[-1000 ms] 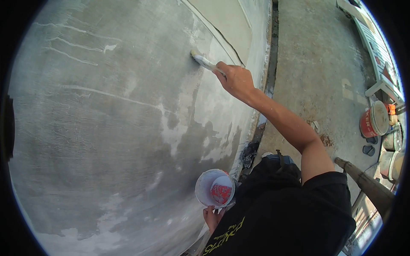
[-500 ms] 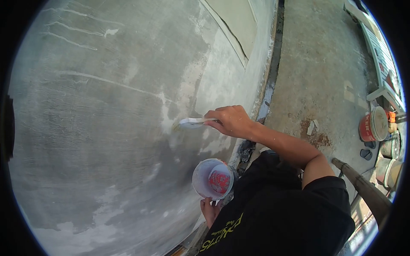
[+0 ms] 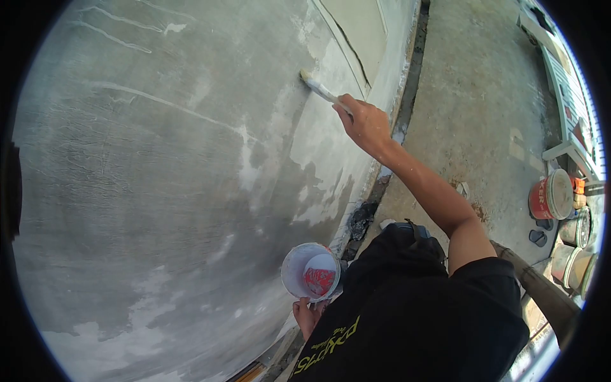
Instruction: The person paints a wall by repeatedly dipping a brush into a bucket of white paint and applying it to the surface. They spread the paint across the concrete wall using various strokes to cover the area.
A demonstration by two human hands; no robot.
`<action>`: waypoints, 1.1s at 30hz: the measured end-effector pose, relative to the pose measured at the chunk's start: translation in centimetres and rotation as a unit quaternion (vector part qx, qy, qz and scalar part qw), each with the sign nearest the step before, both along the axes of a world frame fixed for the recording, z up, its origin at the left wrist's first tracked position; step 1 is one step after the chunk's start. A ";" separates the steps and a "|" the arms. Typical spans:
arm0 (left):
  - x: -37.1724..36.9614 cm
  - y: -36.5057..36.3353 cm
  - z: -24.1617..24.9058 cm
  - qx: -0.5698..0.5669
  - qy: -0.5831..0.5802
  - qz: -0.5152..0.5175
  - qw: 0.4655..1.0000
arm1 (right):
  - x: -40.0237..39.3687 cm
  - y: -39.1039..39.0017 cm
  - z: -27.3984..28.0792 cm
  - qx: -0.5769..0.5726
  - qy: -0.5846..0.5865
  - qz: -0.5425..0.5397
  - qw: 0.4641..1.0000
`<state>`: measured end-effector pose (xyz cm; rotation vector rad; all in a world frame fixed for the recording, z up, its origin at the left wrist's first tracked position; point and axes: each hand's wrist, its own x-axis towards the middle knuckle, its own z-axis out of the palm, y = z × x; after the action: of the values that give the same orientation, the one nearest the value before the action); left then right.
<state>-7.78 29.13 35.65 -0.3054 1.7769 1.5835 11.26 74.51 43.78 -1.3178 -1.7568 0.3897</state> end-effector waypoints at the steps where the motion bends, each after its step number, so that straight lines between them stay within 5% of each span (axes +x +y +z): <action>1: 0.0 0.3 0.3 0.004 -0.003 -0.001 1.000 | -0.6 -2.1 -0.4 -0.010 0.025 0.025 0.999; 8: -0.1 2.9 1.3 -0.006 -0.011 -0.027 1.000 | -1.7 -11.6 -3.4 -0.043 0.003 0.255 0.966; 13: 0.0 3.2 1.6 -0.003 0.001 -0.032 0.999 | 0.7 -4.3 -3.5 -0.037 0.009 0.207 0.978; 23: -0.4 2.6 1.0 -0.016 -0.011 -0.042 0.999 | 7.0 12.1 -1.0 -0.028 -0.080 -0.087 0.993; 28: -0.3 3.0 1.4 -0.022 -0.010 -0.041 0.999 | 4.4 10.5 -2.6 -0.018 -0.041 -0.061 0.997; 33: -0.4 3.3 0.8 -0.014 -0.027 -0.040 0.999 | 2.1 -1.1 -4.0 -0.019 0.016 0.091 0.996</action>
<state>-8.14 32.46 36.47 -0.2836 1.7501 1.4813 13.39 73.39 39.75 -1.1751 -1.8561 0.5447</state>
